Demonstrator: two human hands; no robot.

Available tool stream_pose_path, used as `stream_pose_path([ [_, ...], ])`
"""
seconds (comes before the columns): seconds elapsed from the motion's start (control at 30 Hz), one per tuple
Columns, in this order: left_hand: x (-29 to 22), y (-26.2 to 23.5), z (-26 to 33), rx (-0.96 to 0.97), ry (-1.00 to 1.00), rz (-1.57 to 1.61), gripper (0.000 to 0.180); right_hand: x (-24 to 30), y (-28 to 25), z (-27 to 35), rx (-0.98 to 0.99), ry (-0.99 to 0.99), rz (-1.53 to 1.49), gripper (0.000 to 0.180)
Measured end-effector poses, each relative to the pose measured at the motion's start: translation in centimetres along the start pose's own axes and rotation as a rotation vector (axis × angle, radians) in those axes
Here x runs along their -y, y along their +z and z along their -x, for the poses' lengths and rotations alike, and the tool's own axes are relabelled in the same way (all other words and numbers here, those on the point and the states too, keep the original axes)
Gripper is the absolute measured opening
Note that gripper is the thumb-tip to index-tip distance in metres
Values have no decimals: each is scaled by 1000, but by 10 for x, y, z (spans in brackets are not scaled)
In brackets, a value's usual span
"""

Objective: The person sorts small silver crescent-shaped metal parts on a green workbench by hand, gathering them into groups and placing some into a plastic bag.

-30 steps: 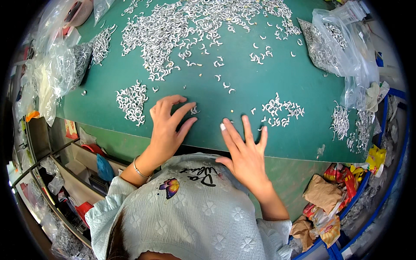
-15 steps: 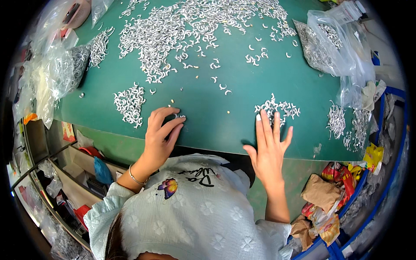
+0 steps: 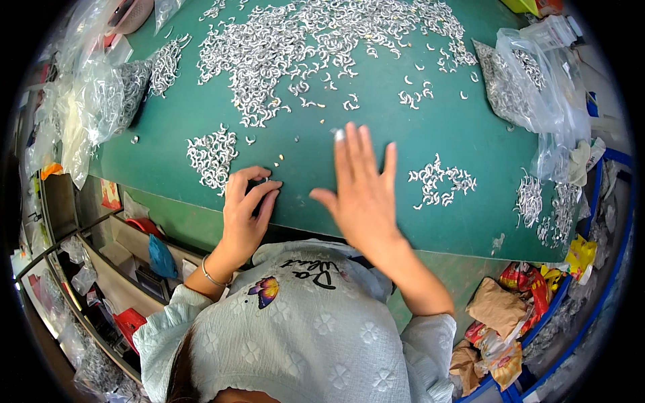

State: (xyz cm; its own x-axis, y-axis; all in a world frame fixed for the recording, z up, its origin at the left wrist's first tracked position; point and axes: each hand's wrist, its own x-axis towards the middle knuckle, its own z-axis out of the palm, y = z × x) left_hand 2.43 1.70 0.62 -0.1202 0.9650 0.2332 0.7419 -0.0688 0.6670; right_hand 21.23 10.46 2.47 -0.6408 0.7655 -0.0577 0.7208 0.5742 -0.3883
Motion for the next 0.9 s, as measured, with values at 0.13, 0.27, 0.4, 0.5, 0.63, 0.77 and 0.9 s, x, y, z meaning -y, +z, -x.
stream_pose_path([
  [0.13,3,-3,2,-25,-29,14,28,8,-11,12,118,-86,-190,72],
  [0.27,1,-1,-1,8,5,-28,30,-7,-21,-29,-92,-26,-125,61],
  [0.4,2,-3,-1,-3,-5,-18,30,-16,-2,-33,-26,-72,-77,57],
  [0.5,3,-5,1,-24,-30,14,31,-7,-14,-6,140,-135,-180,57],
  [0.63,3,-6,2,-21,-42,26,35,-4,-18,14,176,-88,-66,65],
  [0.77,-1,-6,3,-1,-50,16,40,9,-14,31,211,-78,-52,81],
  [0.9,-10,-7,-1,30,-67,17,44,18,-6,29,206,-89,-83,82],
])
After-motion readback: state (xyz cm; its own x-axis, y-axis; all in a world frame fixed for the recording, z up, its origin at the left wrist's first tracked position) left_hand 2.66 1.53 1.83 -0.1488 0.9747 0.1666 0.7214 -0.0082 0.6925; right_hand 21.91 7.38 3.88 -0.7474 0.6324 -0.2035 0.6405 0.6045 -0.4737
